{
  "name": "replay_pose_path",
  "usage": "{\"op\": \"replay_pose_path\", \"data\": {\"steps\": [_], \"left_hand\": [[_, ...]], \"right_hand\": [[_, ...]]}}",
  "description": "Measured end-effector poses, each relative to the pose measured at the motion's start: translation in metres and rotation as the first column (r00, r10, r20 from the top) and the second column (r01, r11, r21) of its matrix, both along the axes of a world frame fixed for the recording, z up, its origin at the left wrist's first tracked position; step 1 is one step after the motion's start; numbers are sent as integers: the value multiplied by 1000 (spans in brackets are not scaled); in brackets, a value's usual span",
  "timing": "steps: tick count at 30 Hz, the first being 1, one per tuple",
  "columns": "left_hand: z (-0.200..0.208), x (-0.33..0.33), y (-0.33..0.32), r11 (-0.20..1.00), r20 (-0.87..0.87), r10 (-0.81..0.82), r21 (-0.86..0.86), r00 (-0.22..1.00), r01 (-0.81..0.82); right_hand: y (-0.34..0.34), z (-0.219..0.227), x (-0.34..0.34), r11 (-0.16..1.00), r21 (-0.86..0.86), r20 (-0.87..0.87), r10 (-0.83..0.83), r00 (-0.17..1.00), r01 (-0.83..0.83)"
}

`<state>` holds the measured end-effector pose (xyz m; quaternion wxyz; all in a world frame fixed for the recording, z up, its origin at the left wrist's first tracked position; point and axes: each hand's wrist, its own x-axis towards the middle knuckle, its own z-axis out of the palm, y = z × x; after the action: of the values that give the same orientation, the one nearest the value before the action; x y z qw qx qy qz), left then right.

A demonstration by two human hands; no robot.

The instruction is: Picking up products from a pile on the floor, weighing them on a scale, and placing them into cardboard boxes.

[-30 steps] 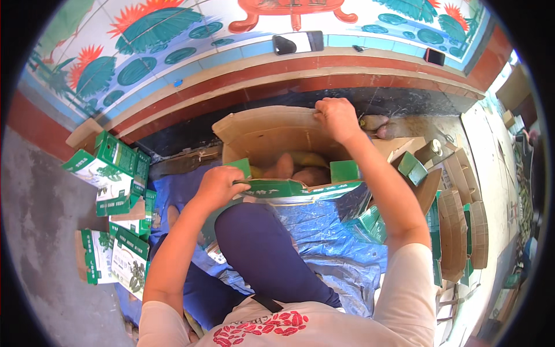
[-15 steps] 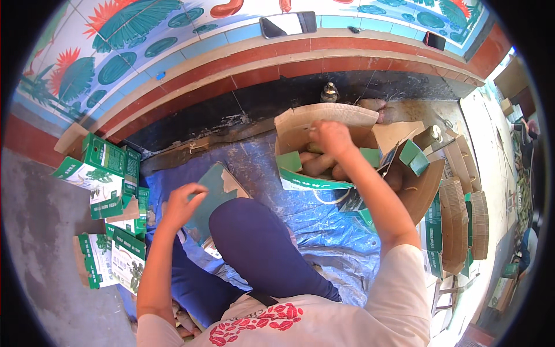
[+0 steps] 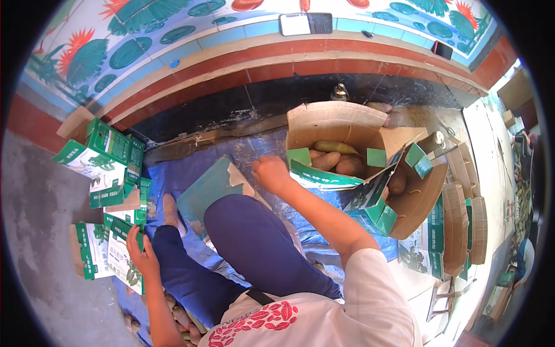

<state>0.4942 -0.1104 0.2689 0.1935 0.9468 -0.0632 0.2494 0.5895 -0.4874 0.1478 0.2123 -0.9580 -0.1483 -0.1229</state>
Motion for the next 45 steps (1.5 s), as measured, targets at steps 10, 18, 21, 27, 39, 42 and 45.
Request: {"op": "replay_pose_path", "data": {"steps": [10,18,21,27,39,42,45], "left_hand": [[-6,-18,15,990,56,122,59,991,-125],[-5,-19,16,993,72,116,21,991,-117],[-8,-19,19,993,74,120,-4,990,-120],[-2,-24,19,991,80,134,2,988,-135],[-11,-25,25,974,127,205,-124,971,-190],[-11,-21,23,971,144,225,-120,964,-208],[-7,-24,20,968,180,219,-162,959,-191]], "right_hand": [[-15,-72,1,807,-591,-209,-160,965,6],[-30,-79,-32,671,-740,-111,-64,992,-39],[-37,-73,-54,681,-726,-191,-61,980,-99],[-61,-73,-116,689,-709,-123,94,988,-154],[-83,-54,-202,644,-685,-203,283,937,-342],[-71,-43,-194,823,-478,-241,214,947,-307],[-59,-32,-175,890,-373,-187,203,961,-260]]}}
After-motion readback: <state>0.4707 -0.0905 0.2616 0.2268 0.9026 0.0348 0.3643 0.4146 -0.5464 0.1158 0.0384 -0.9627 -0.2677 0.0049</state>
